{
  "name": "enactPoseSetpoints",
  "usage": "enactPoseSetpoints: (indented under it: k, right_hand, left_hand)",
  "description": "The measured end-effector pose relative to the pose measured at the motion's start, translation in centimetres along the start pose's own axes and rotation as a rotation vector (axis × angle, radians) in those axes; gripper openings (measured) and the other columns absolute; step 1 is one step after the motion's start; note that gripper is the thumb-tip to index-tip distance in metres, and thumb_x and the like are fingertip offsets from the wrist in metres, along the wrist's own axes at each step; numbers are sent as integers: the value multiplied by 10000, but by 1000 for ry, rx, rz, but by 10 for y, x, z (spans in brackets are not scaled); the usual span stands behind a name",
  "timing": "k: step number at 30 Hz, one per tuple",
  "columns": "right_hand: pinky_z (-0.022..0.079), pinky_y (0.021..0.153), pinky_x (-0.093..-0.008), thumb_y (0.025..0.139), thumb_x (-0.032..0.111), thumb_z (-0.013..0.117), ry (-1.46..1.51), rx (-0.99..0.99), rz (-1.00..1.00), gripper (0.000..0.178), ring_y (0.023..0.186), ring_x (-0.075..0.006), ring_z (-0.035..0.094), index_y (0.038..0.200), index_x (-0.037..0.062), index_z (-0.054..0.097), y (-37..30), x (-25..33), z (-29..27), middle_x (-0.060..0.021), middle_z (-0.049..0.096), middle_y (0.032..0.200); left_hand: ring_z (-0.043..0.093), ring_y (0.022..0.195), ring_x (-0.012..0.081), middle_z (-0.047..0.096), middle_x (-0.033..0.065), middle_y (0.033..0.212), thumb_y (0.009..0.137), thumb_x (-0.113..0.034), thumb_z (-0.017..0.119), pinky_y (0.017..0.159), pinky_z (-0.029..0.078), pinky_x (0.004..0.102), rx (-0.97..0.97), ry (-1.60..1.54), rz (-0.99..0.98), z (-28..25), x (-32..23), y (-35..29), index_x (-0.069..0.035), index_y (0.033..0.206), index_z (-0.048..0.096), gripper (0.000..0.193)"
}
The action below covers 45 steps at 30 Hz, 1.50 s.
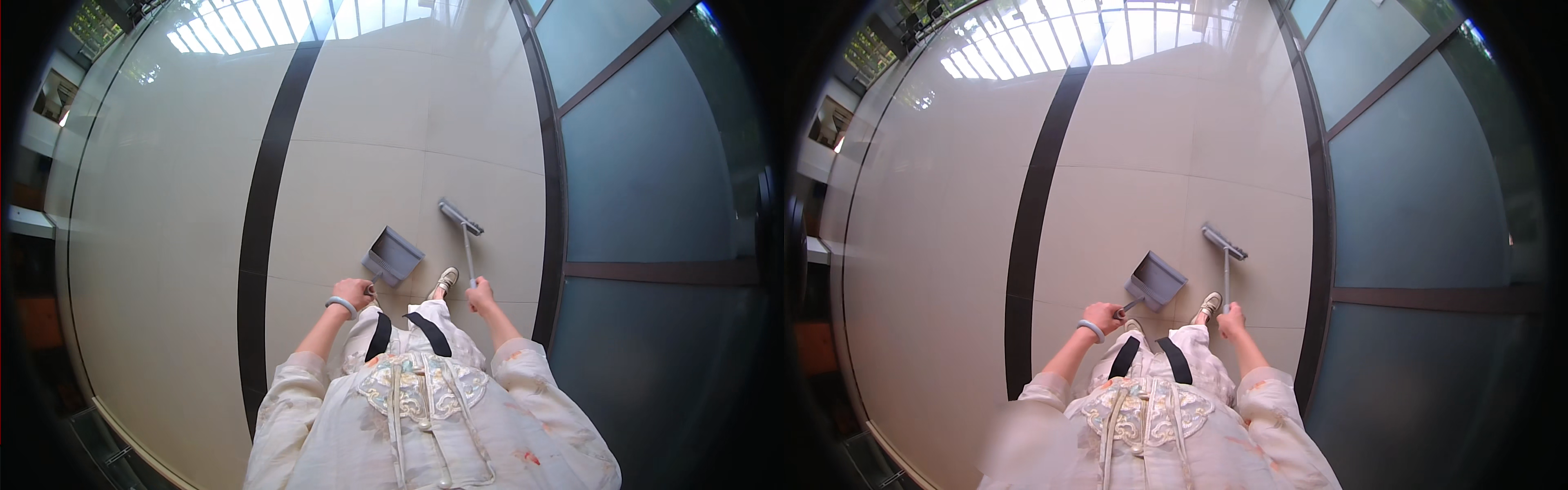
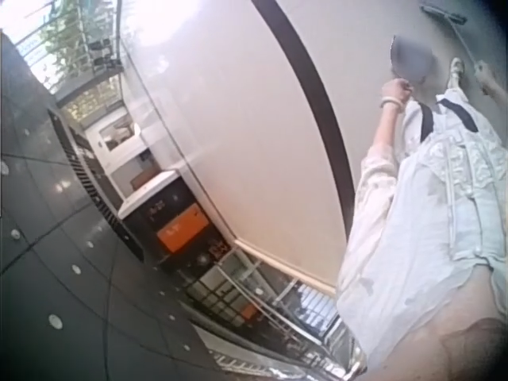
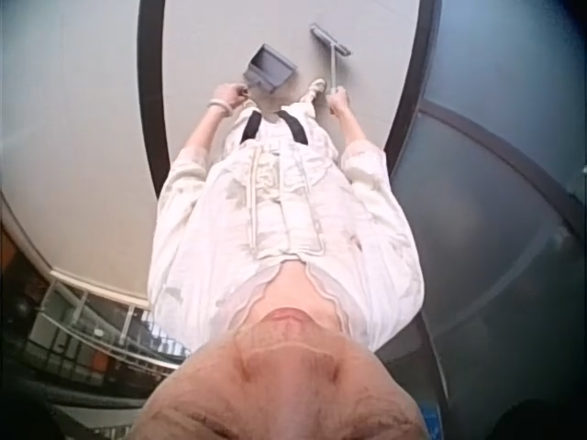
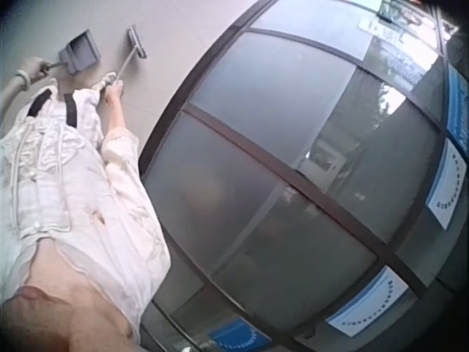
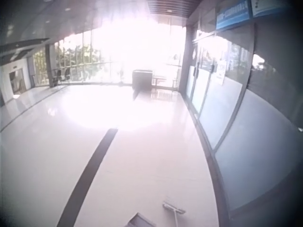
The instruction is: The person is sweeping the floor with a broom and dustpan.
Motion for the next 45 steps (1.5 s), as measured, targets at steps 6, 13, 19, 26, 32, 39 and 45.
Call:
enactPoseSetpoints:
  k: [6,13,19,26,32,39,45]
  right_hand:
    - [273,310,-262,722,-78,535,307,442,269,420,378,-102,373,1122,33,467,-67,-12,-50,-75,488,590]
    - [274,319,-250,736,-92,523,477,385,292,486,390,-99,383,1193,48,435,-31,-71,-157,-78,489,600]
    - [327,301,-282,723,-61,508,380,-40,106,394,401,-138,463,1103,43,481,97,-74,-216,-84,527,625]
    - [403,317,-344,708,-46,507,215,-186,134,266,433,-191,533,961,35,483,200,-76,-241,-124,553,650]
    - [379,327,-337,697,-44,544,-21,229,30,376,411,-181,507,1059,41,492,107,-113,-177,-145,563,672]
    - [233,325,-240,719,-98,502,486,425,340,487,389,-87,368,1183,37,440,62,-119,-219,-70,484,591]
    - [303,306,-269,703,-78,490,401,159,133,494,397,-120,433,1182,33,437,93,-95,-224,-69,484,582]
  left_hand:
    - [627,792,248,663,55,810,737,-321,604,726,492,365,-15,11,14,-16,-34,14,-193,834,669,173]
    - [612,694,278,639,75,700,712,-316,614,642,487,386,-77,92,50,-1,-95,33,-163,759,659,166]
    - [621,715,264,649,57,726,713,-343,616,639,495,370,-66,119,-18,19,-141,65,-183,779,664,180]
    - [621,738,271,652,63,764,729,-348,593,652,497,377,-10,128,-26,57,-186,123,-195,801,661,182]
    - [618,790,283,654,72,824,736,-305,583,688,493,379,28,144,-82,72,-198,139,-210,830,648,149]
    - [618,755,288,649,77,782,730,-311,577,662,495,389,10,178,-68,59,-202,131,-215,830,666,165]
    - [622,806,266,656,74,841,740,-251,586,716,493,370,-15,177,-53,60,-200,119,-233,864,663,147]
Point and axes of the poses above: each hand's wrist, its own y-axis towards the middle knuckle, its own z-axis out of the palm, x = y × z, the point moved 5 cm from there along y, towards the middle knuckle
